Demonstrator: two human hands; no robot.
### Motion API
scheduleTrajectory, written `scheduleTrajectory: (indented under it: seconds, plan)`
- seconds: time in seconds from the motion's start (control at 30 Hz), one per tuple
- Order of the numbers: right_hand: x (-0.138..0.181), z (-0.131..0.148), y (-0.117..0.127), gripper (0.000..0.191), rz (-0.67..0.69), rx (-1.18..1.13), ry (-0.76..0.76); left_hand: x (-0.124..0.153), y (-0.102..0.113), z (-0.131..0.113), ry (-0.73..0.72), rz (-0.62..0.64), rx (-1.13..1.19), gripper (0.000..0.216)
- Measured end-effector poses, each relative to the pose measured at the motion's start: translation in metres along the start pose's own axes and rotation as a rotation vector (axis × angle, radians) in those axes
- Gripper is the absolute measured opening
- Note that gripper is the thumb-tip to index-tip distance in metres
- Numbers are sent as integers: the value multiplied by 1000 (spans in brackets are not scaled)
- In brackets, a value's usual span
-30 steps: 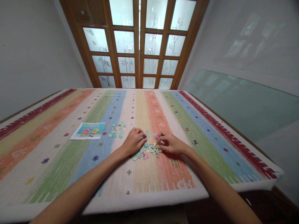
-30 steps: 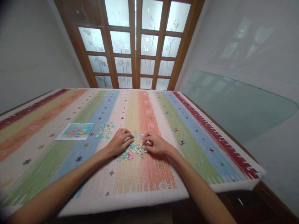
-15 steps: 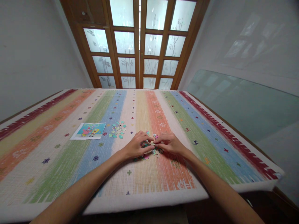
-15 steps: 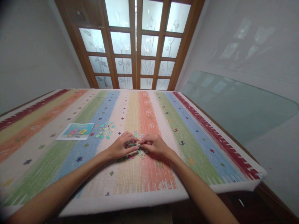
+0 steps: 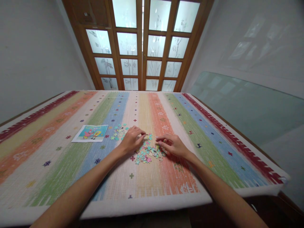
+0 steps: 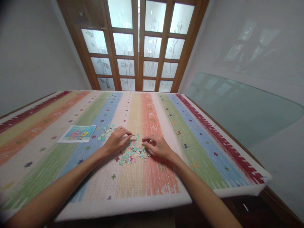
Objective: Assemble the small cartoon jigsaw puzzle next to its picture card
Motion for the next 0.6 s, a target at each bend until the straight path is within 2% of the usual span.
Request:
scheduleTrajectory:
  seconds: [0.13,0.23,0.37,0.5,0.6]
  plan:
    - [-1,0,1,16,5,49,7,-6,19,32,60,-139,-186,13]
    - [-2,1,1,16,26,52,9,-9,30,54,146,-175,-298,14]
    - [-2,1,2,17,29,55,17,-10,32,68,249,-114,-424,19]
    - [-2,0,3,17,26,78,-1,-9,27,71,314,-27,-508,26]
    - [-2,-1,4,17,22,88,-13,-8,26,71,324,-27,-506,31]
Point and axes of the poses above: each hand's wrist, its own x-axis away from the middle knuckle, its own y-axis out of the back of the hand, z = x × y, the point moved 2 cm from there along -x, towards the middle knuckle, and after that the axes turned 5 degrees about y, right-handed, at the moved point
